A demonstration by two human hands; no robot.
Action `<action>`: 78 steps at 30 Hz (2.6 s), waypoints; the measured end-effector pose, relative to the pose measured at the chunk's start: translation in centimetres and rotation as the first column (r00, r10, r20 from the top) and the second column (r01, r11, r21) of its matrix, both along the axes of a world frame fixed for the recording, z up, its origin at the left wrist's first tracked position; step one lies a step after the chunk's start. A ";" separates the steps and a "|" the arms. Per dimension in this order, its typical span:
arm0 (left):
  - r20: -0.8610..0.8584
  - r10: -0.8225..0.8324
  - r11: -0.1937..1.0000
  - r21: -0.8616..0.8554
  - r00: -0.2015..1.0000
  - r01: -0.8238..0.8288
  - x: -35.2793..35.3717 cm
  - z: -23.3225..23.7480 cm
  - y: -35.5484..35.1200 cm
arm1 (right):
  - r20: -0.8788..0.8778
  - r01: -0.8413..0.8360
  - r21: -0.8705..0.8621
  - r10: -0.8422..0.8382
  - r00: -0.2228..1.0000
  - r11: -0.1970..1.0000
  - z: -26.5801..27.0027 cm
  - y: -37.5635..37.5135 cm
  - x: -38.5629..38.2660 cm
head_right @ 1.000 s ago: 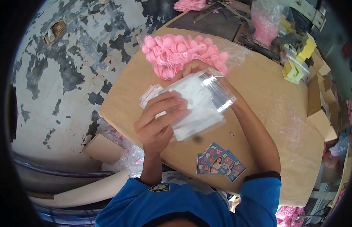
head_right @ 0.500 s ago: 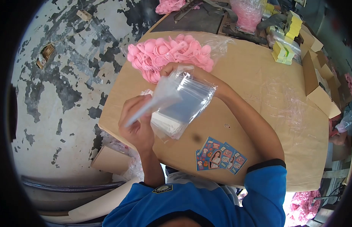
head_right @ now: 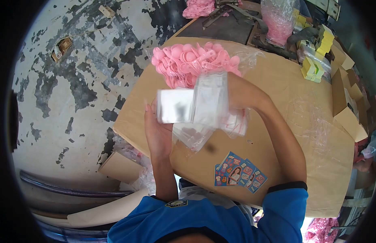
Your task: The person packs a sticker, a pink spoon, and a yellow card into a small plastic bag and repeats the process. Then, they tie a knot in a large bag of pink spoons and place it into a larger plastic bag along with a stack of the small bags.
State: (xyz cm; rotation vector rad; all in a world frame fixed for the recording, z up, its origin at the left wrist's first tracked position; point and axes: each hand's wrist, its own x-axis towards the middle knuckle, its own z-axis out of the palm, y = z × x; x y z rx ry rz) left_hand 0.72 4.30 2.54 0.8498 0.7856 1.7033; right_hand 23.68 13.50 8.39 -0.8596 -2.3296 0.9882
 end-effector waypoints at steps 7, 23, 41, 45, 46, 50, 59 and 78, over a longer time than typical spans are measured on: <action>0.164 -0.261 0.953 -0.115 0.951 0.281 1.4 -0.9 -1.0 | 0.419 0.048 0.263 -0.159 0.894 0.964 3.9 -3.3 2.2; 0.098 -0.267 0.955 0.162 0.959 0.249 4.8 -0.8 -2.7 | 0.187 0.108 0.606 -0.273 0.944 0.788 0.9 -8.3 -6.3; 0.569 -0.200 0.973 0.208 0.798 0.096 1.9 -1.8 -1.2 | -0.303 0.096 0.149 -0.047 0.952 0.984 -3.7 -6.2 -8.8; 0.592 -0.191 0.981 0.139 0.783 0.134 1.3 -2.1 -0.2 | -0.185 0.246 0.417 -0.183 0.966 0.875 -4.8 -5.1 -8.5; 0.613 -0.186 0.983 0.117 0.768 0.144 0.9 -2.3 0.1 | -0.247 0.180 0.175 -0.134 0.960 0.968 -4.6 -5.1 -8.5; 0.428 -0.288 0.937 0.312 0.857 0.159 -0.1 -2.5 0.1 | -0.190 -0.050 -0.530 -0.062 0.980 0.847 -3.0 -5.7 -8.3; 0.106 -0.068 0.926 0.377 0.992 0.024 -1.5 0.6 -0.3 | -0.213 -0.132 -0.456 0.037 0.976 0.880 -3.8 -5.1 -8.4; 0.538 0.047 0.959 0.210 0.842 -0.188 -2.1 -1.7 0.9 | -0.106 -0.197 -0.510 0.166 0.980 0.837 -6.1 -5.6 -8.8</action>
